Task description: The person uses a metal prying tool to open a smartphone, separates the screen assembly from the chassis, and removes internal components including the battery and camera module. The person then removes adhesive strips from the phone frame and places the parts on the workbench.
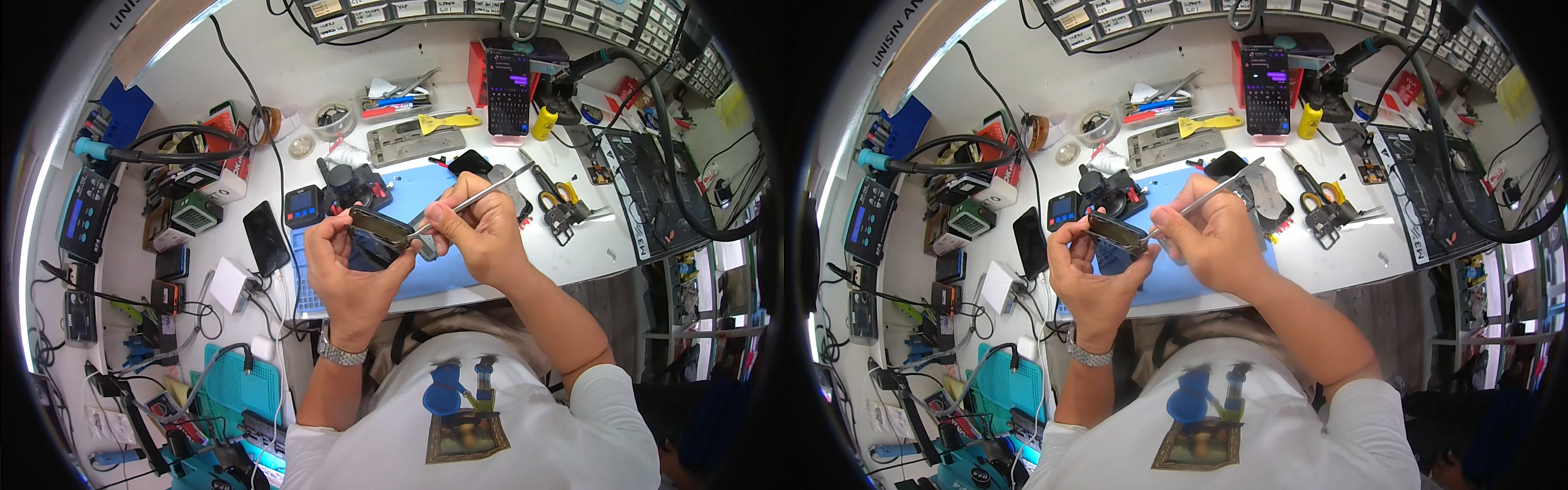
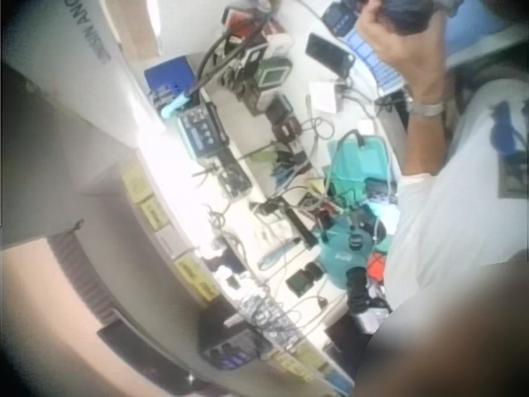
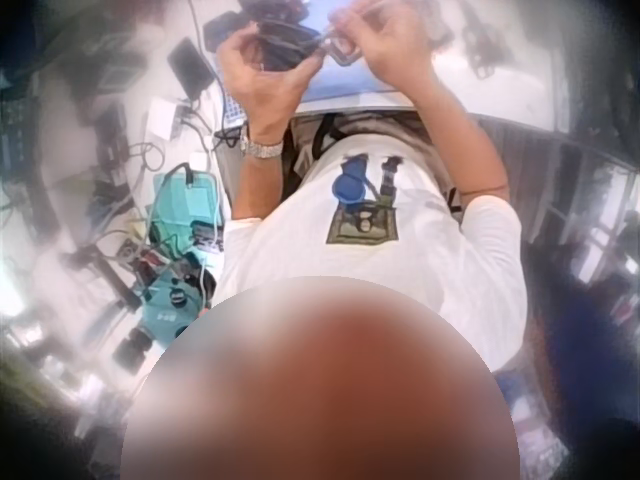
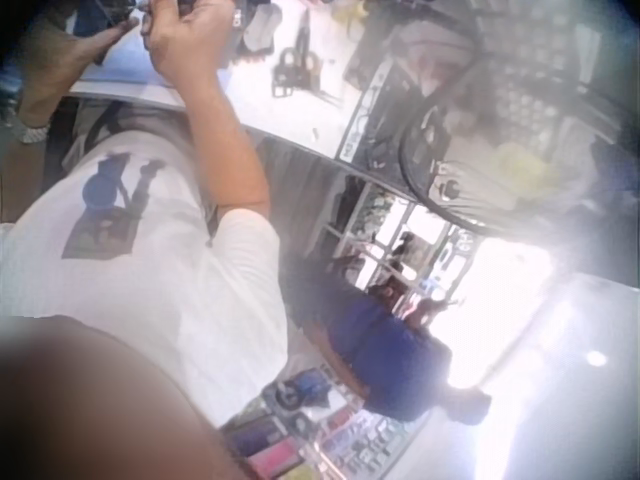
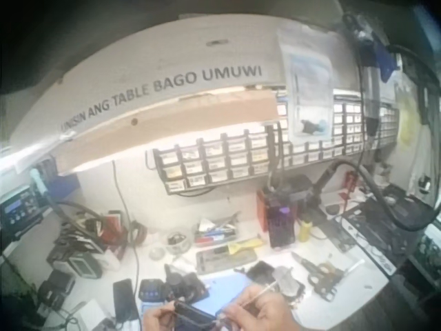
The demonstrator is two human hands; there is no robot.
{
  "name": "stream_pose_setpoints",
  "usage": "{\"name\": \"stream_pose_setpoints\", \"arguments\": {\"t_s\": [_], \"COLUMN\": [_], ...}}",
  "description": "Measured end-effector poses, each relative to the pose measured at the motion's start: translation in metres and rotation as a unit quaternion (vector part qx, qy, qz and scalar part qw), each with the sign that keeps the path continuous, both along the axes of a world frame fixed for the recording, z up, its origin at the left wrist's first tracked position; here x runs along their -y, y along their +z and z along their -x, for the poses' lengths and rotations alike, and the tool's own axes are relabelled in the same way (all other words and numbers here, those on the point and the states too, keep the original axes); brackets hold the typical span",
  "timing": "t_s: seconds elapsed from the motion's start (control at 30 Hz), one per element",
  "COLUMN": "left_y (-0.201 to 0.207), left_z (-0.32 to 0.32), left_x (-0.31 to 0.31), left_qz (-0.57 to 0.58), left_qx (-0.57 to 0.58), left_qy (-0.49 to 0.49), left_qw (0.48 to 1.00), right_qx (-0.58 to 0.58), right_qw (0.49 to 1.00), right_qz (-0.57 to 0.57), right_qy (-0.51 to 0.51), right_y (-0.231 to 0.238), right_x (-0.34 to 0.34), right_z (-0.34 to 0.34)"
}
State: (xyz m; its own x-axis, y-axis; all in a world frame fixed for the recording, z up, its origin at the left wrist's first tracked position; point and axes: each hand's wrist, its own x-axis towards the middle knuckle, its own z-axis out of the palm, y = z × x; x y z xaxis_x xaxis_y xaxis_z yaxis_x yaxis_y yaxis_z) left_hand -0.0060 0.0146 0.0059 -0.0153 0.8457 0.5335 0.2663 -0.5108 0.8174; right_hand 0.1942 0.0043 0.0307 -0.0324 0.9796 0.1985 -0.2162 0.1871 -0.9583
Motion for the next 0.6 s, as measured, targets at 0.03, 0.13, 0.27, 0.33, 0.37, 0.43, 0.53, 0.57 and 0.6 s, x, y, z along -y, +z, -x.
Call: {"name": "stream_pose_setpoints", "arguments": {"t_s": [0.03, 0.13, 0.27, 0.33, 0.37, 0.43, 0.53, 0.57, 0.6], "left_y": [0.0, 0.0, 0.001, 0.002, 0.002, 0.003, 0.003, 0.003, 0.004], "left_z": [0.001, 0.002, 0.005, 0.008, 0.01, 0.012, 0.016, 0.018, 0.019], "left_x": [0.0, 0.001, 0.0, 0.0, 0.0, 0.0, 0.0, 0.001, 0.001], "left_qz": [0.005, 0.012, 0.022, 0.025, 0.026, 0.029, 0.032, 0.029, 0.034], "left_qx": [0.01, 0.032, 0.048, 0.039, 0.038, 0.046, 0.053, 0.054, 0.057], "left_qy": [-0.003, -0.013, -0.026, -0.025, -0.027, -0.029, -0.037, -0.041, -0.04], "left_qw": [1.0, 0.999, 0.998, 0.999, 0.999, 0.998, 0.997, 0.997, 0.997], "right_qx": [-0.018, -0.06, -0.072, -0.075, -0.076, -0.079, -0.079, -0.075, -0.075], "right_qw": [1.0, 0.998, 0.996, 0.996, 0.995, 0.994, 0.994, 0.994, 0.993], "right_qz": [0.003, 0.019, 0.031, 0.033, 0.039, 0.046, 0.047, 0.047, 0.039], "right_qy": [0.001, 0.011, 0.034, 0.042, 0.046, 0.053, 0.065, 0.07, 0.078], "right_y": [0.0, -0.003, -0.005, -0.006, -0.006, -0.006, -0.006, -0.006, -0.006], "right_x": [-0.002, -0.009, -0.013, -0.016, -0.017, -0.02, -0.023, -0.024, -0.024], "right_z": [0.001, 0.004, 0.005, 0.007, 0.007, 0.009, 0.01, 0.01, 0.009]}}
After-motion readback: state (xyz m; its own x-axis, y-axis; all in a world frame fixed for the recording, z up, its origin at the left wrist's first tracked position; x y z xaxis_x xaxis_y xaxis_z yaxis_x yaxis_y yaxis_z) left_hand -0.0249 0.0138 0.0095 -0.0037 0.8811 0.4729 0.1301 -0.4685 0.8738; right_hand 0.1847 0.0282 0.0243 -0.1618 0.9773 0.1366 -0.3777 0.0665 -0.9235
